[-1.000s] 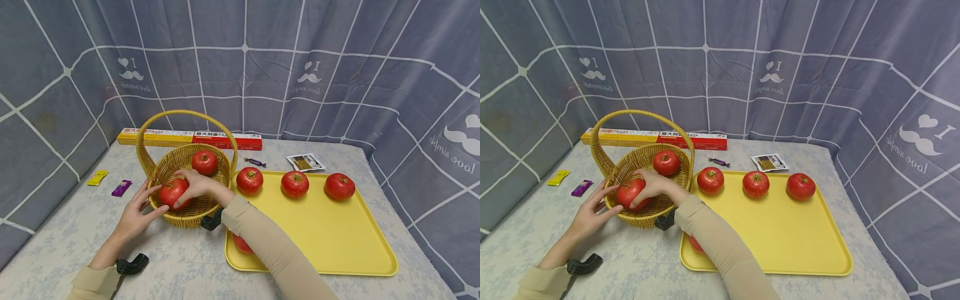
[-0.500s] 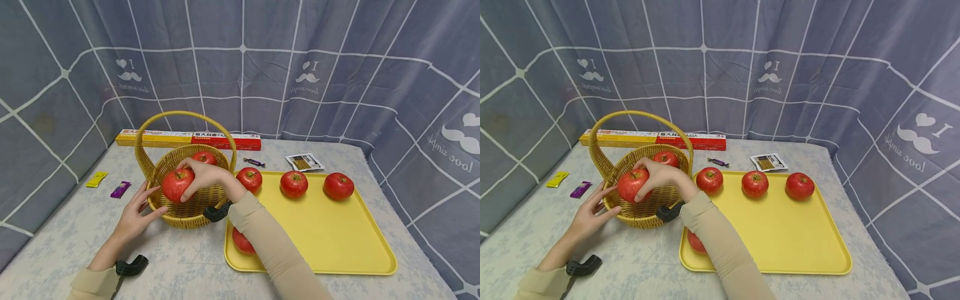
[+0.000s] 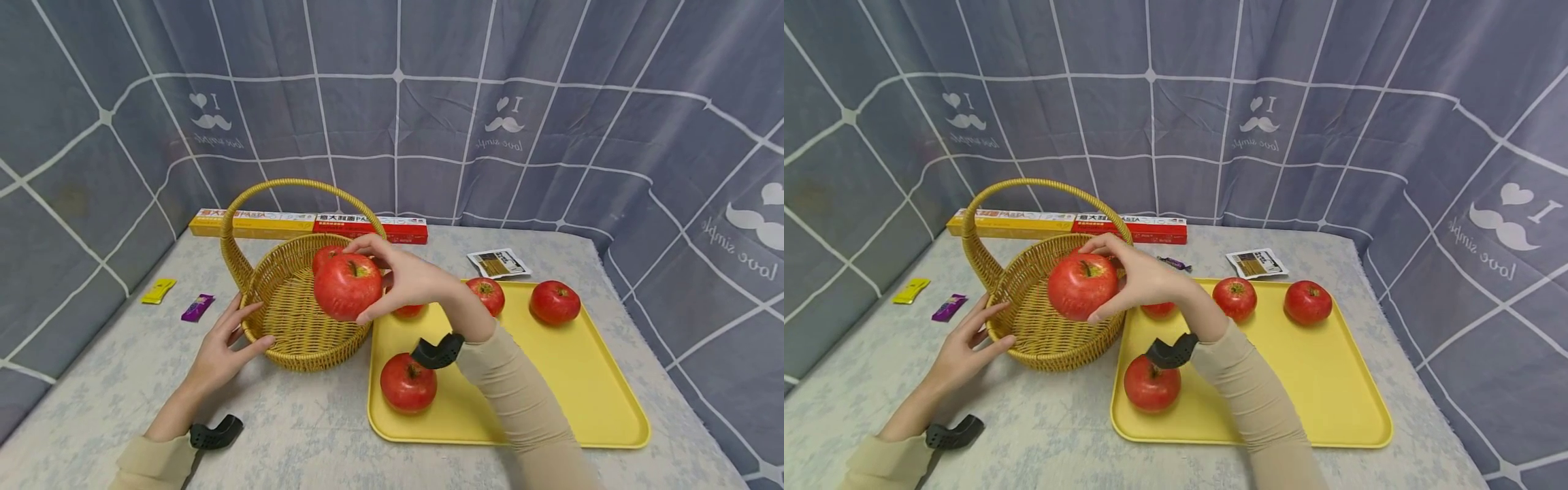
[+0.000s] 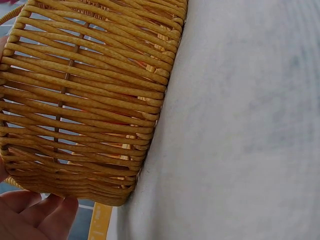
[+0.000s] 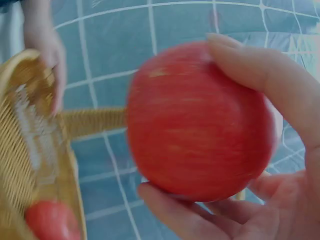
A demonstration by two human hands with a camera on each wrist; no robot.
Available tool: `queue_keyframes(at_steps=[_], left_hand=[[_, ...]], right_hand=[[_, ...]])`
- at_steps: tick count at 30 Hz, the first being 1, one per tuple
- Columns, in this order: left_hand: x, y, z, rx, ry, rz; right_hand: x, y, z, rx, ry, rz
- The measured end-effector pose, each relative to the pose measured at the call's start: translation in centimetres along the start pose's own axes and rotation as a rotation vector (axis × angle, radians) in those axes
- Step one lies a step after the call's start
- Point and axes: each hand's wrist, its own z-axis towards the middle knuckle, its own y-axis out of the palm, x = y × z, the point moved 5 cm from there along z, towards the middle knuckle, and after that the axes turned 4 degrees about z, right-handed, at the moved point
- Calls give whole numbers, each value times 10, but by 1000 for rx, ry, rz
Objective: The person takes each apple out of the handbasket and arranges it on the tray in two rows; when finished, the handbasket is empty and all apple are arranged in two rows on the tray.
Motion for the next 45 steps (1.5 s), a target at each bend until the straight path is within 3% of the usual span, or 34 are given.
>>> queue_keyframes(at_steps=[7,14,22,28,32,45], left_hand=[[1,2,0,-8,-11,-12],[2,2,-1,-3,-19,-16],[1,2,-1,-8,-30,-18],[2,1,-1,-4,-23,-11],[2,1,-1,-4,-19,-8],[1,1,0,2,-9,-14]], right_hand=[[18,-39,-70,148,87,-47],[46,-61,-140,132,175,-70],[91,-56,-199,124,262,-104],[106,-46,-220,74,236,-75],[113,-41,-226,45,274,-52],[110,-36,-225,-60,300,-52]])
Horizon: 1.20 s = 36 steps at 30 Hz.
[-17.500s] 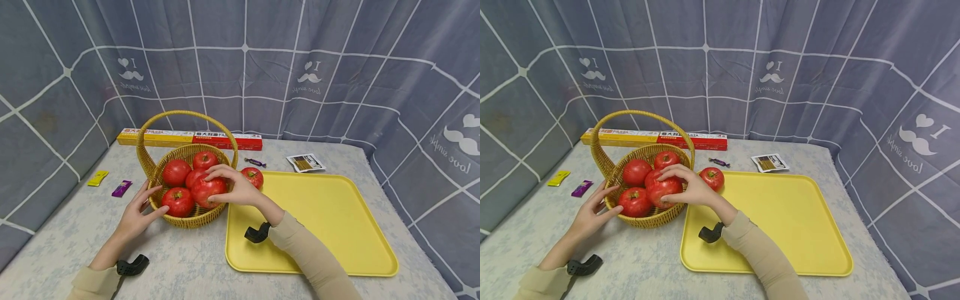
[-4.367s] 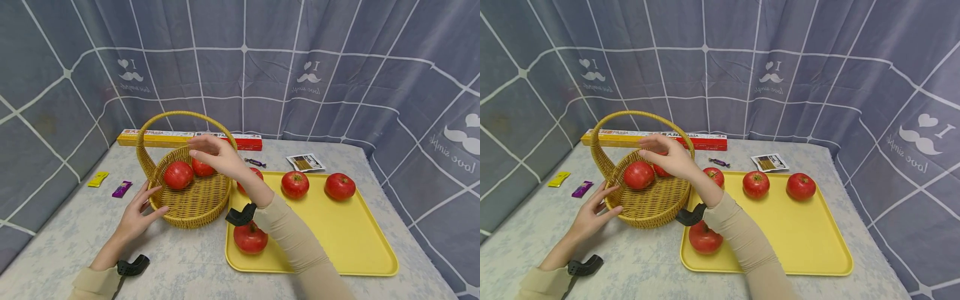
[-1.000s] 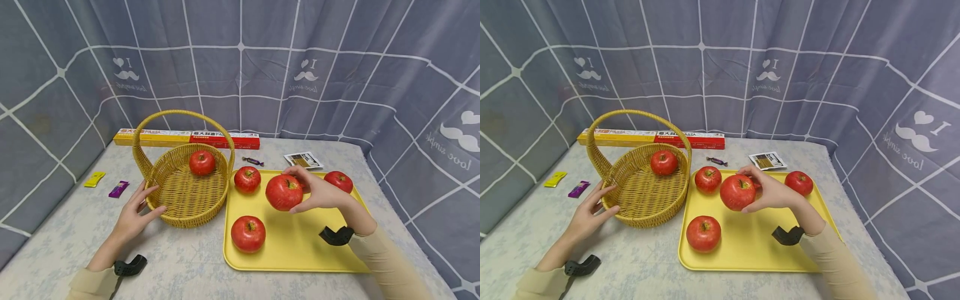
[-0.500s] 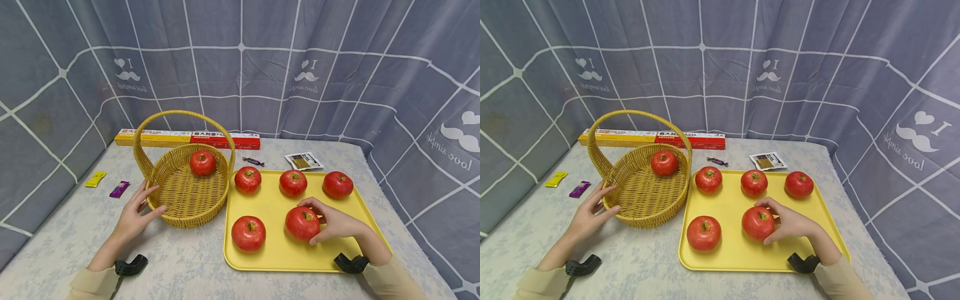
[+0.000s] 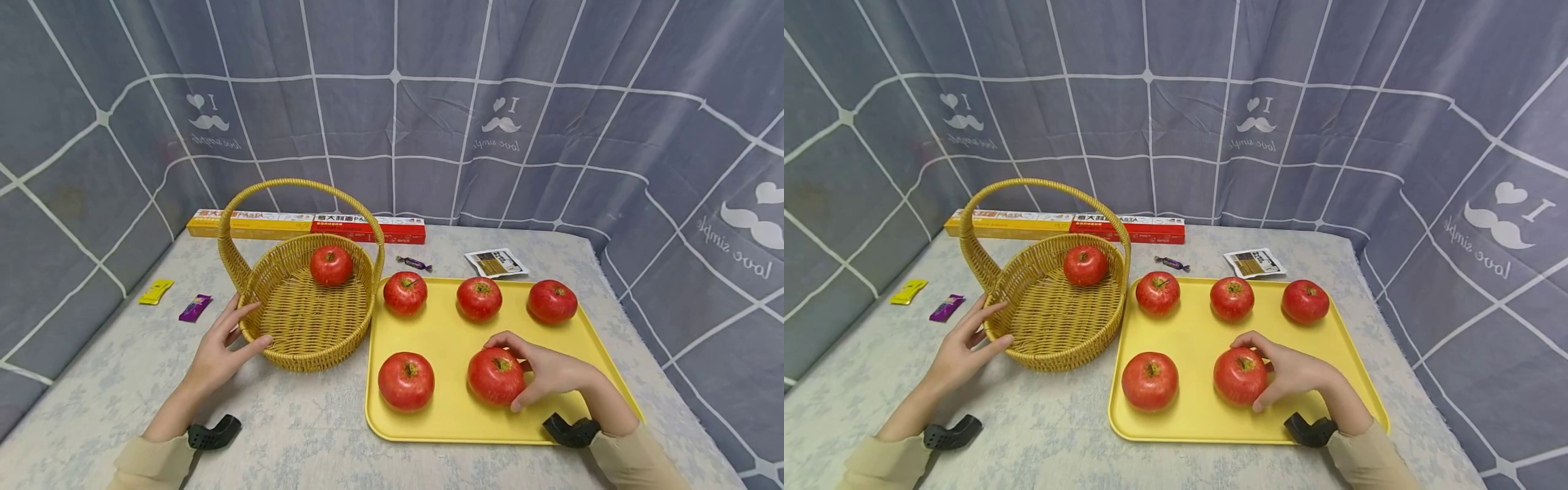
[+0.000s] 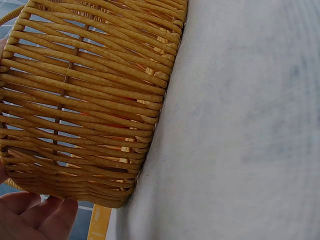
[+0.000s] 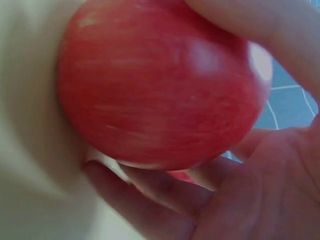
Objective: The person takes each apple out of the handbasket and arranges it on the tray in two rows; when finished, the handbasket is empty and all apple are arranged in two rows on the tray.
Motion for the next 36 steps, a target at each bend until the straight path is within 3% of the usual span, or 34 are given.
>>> queue_keyframes(at_steps=[5,12,18,23,28,36], left_hand=[[-1,0,-1,1,-2,-1],[-1,0,0,-4,-10,3],[0,0,-1,-4,-7,2],[-1,0,-1,-9,-7,3],[-1,0,-1,-10,-2,13],[0,0,-1,-13,-2,10]], right_hand=[[-22,-11,3,-12,-15,-95],[-86,-41,31,137,-143,-144],[-147,-43,80,175,-231,-63],[-186,-30,132,162,-401,14],[-201,-12,181,180,-446,135],[-193,19,242,252,-416,327]])
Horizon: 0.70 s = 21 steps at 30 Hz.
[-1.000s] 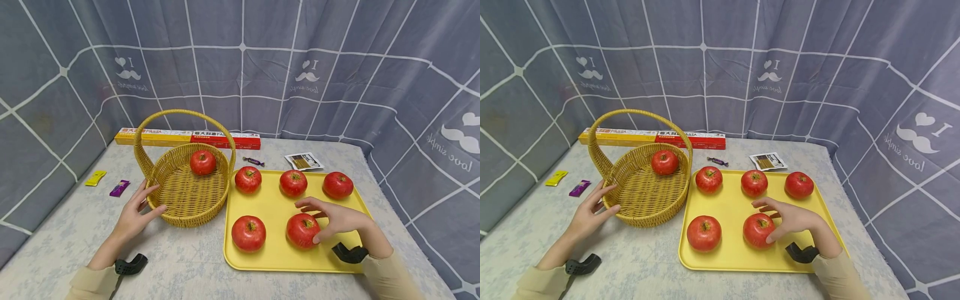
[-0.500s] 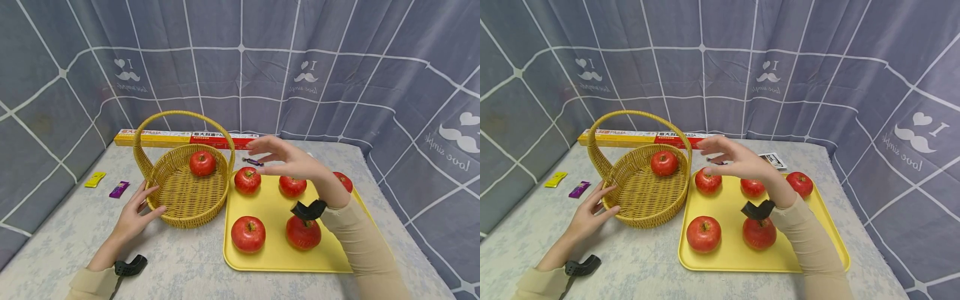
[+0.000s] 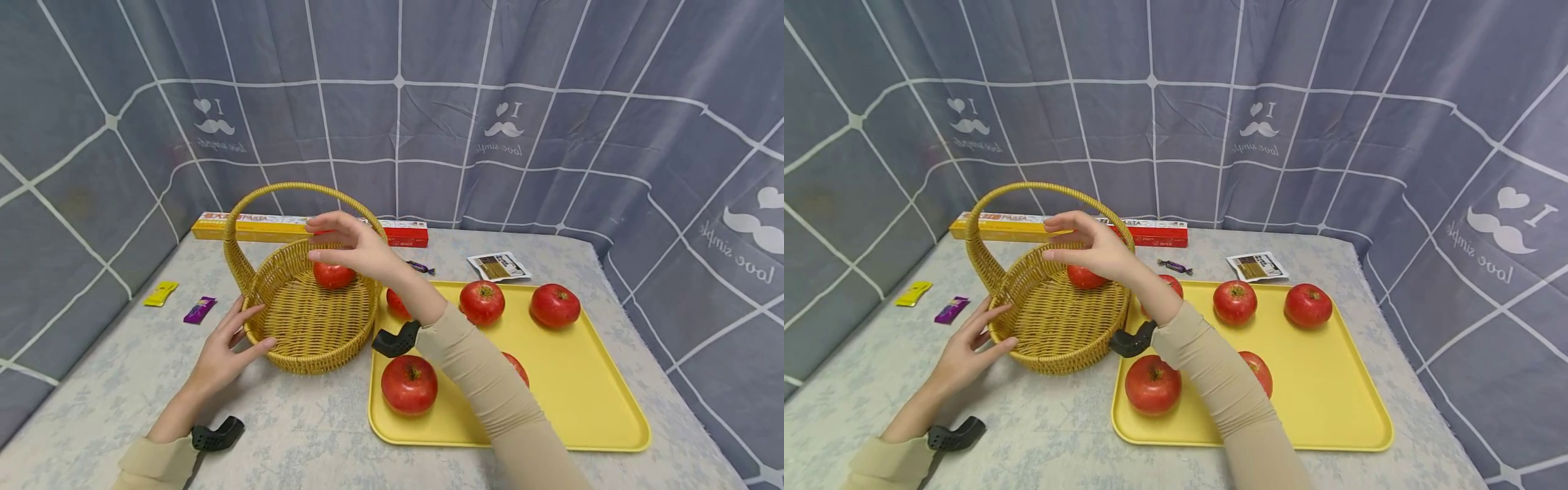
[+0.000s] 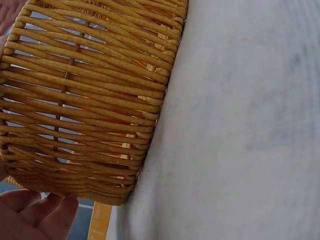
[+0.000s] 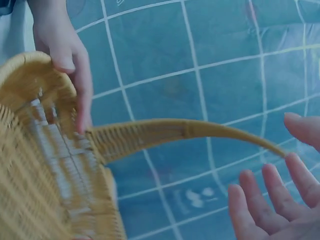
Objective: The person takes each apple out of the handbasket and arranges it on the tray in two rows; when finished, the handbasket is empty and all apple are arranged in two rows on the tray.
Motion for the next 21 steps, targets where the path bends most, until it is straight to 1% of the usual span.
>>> queue_keyframes(at_steps=[3,6,13,18,21], left_hand=[[0,0,0,-2,1,-2],[0,0,0,-3,1,0],[-1,1,0,-3,6,7],[-2,0,1,-1,11,2],[-2,0,1,0,12,0]], right_hand=[[16,7,9,63,4,31],[33,9,15,132,17,21],[71,2,16,287,100,-113],[94,-2,17,346,122,-180],[105,-3,17,364,167,-235]])
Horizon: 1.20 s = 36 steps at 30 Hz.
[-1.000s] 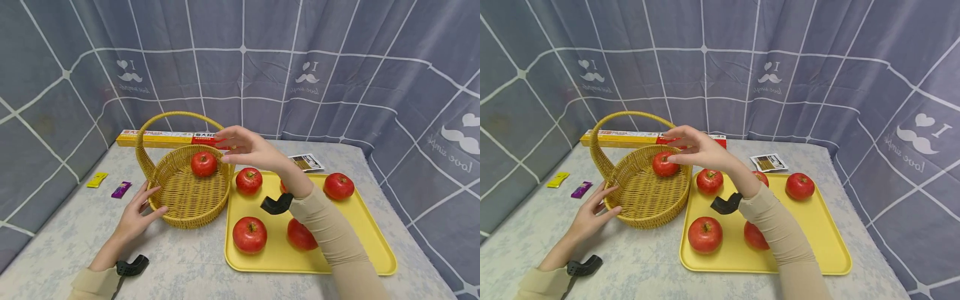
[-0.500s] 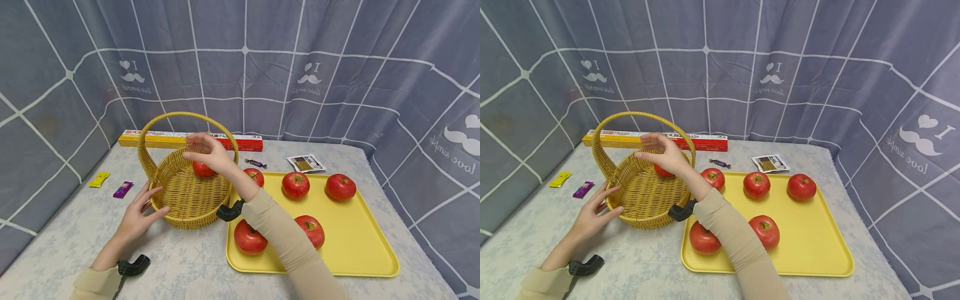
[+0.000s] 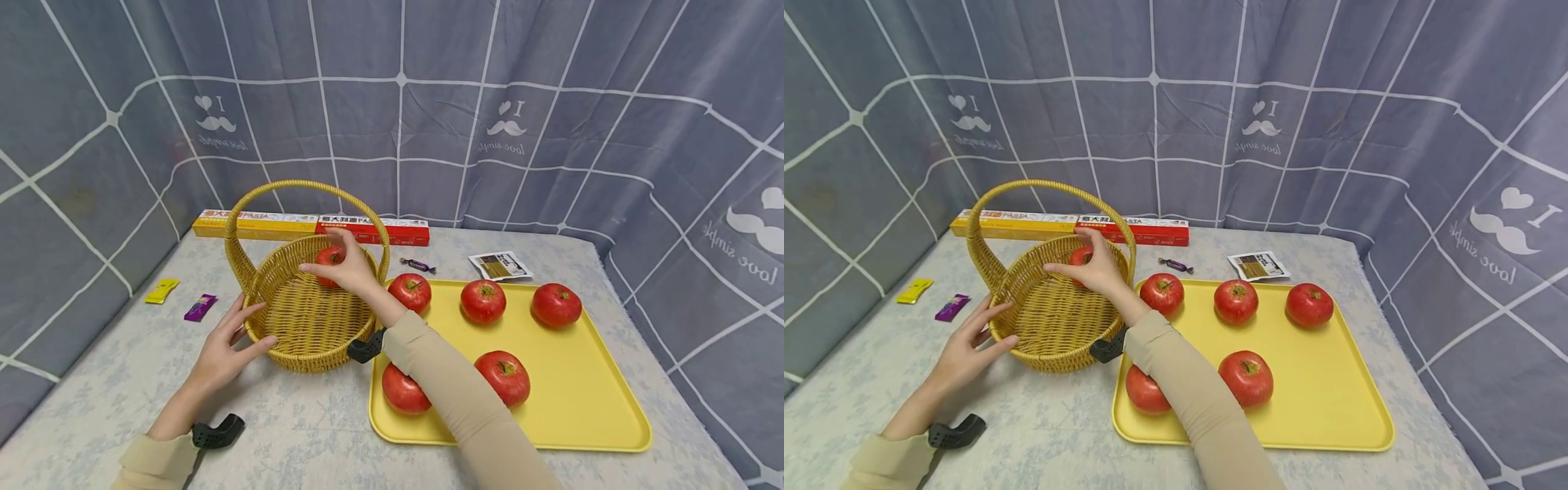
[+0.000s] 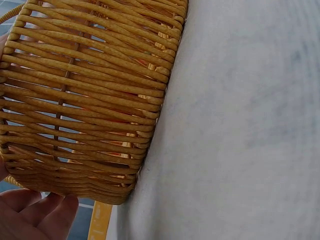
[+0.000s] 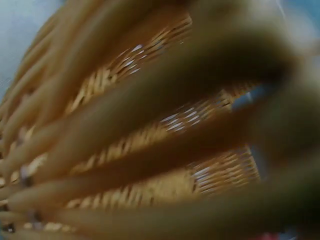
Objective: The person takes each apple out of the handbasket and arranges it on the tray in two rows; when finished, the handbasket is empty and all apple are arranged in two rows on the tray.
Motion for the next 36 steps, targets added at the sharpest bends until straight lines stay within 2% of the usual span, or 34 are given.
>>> queue_keyframes(at_steps=[6,15,21,27,36], left_hand=[[0,0,0,-2,-4,1],[2,0,1,-2,-6,7],[2,0,1,0,-13,14],[3,0,0,1,-14,13],[3,-1,0,5,-15,13]], right_hand=[[15,4,1,-1,110,-148],[23,8,0,-56,194,-202],[24,18,-5,-241,227,-270],[22,31,-11,-458,189,-223],[20,37,-17,-565,159,-229]])
